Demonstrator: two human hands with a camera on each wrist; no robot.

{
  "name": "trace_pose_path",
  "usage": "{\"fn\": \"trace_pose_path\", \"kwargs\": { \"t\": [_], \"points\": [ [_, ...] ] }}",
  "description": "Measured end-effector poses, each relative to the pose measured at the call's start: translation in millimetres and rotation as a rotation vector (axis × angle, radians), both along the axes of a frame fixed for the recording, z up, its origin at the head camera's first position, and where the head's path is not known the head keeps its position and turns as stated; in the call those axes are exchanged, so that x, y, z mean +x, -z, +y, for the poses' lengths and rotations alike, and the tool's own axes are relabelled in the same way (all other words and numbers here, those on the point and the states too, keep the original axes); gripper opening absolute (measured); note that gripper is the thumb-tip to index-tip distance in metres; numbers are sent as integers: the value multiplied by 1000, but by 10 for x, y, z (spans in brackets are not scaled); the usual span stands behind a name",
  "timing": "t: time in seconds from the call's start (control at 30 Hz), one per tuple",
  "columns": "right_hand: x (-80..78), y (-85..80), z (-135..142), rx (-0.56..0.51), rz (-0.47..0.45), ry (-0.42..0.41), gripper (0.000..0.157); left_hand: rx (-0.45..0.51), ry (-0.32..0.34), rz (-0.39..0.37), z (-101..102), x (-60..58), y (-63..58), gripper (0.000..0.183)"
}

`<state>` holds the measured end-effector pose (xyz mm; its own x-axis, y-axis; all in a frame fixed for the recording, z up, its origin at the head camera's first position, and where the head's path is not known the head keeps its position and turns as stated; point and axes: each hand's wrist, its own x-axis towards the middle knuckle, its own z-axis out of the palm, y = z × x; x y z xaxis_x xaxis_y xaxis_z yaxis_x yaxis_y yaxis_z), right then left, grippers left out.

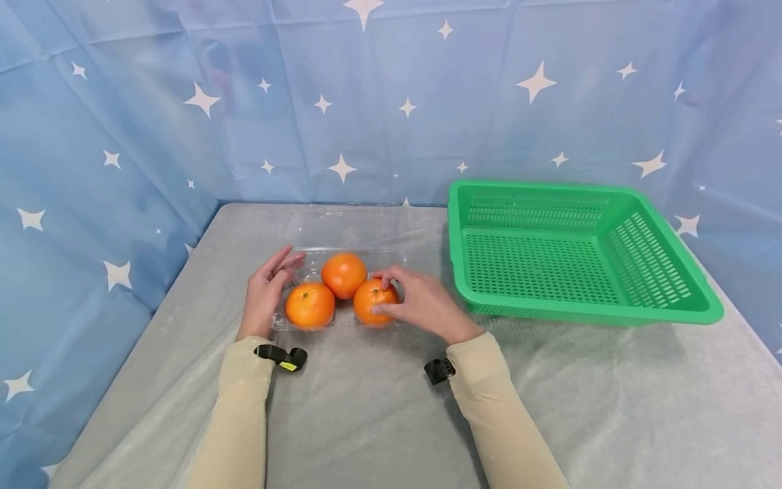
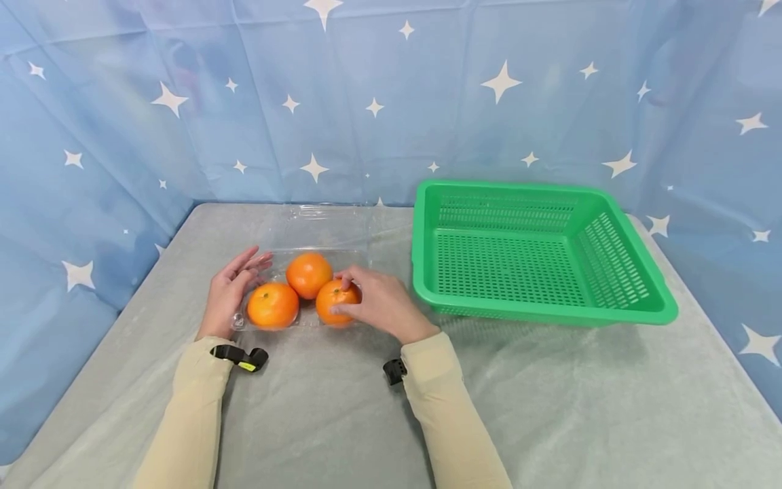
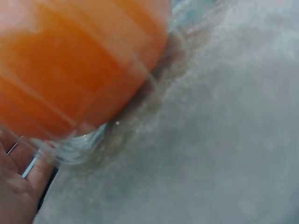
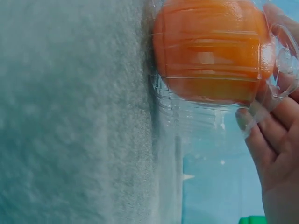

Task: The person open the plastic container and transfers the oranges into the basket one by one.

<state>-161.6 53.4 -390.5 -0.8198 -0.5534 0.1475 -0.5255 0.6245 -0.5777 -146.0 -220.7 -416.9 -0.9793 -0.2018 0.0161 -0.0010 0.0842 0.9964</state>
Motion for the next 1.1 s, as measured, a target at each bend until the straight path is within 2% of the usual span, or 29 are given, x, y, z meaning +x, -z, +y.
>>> {"fn": "trace_pose_path", "kwargs": {
  "t": [0.13, 0.37, 0.53, 0.67, 0.93, 1.1],
  "points": [
    [-11, -15, 0, -18, -28, 0, 35, 5, 11, 13, 11, -14, -27, 44],
    [-5, -31, -33, -5, -73, -28, 38, -20, -14, 7, -59, -100, 131, 43],
    [9, -43, -55, 24, -50, -22, 39, -25, 4, 24, -78, -111, 174, 43],
    [15, -56, -85, 23, -33, -38, 38, -30, 2, 15, -100, -69, 133, 42],
    [33, -58, -77, 52, -70, -30, 40, -21, 13, -18, 8, 39, -58, 45],
    [43, -67, -75, 39, -99, -43, 40, -6, 3, -22, 35, 58, -74, 45]
  ]
}}
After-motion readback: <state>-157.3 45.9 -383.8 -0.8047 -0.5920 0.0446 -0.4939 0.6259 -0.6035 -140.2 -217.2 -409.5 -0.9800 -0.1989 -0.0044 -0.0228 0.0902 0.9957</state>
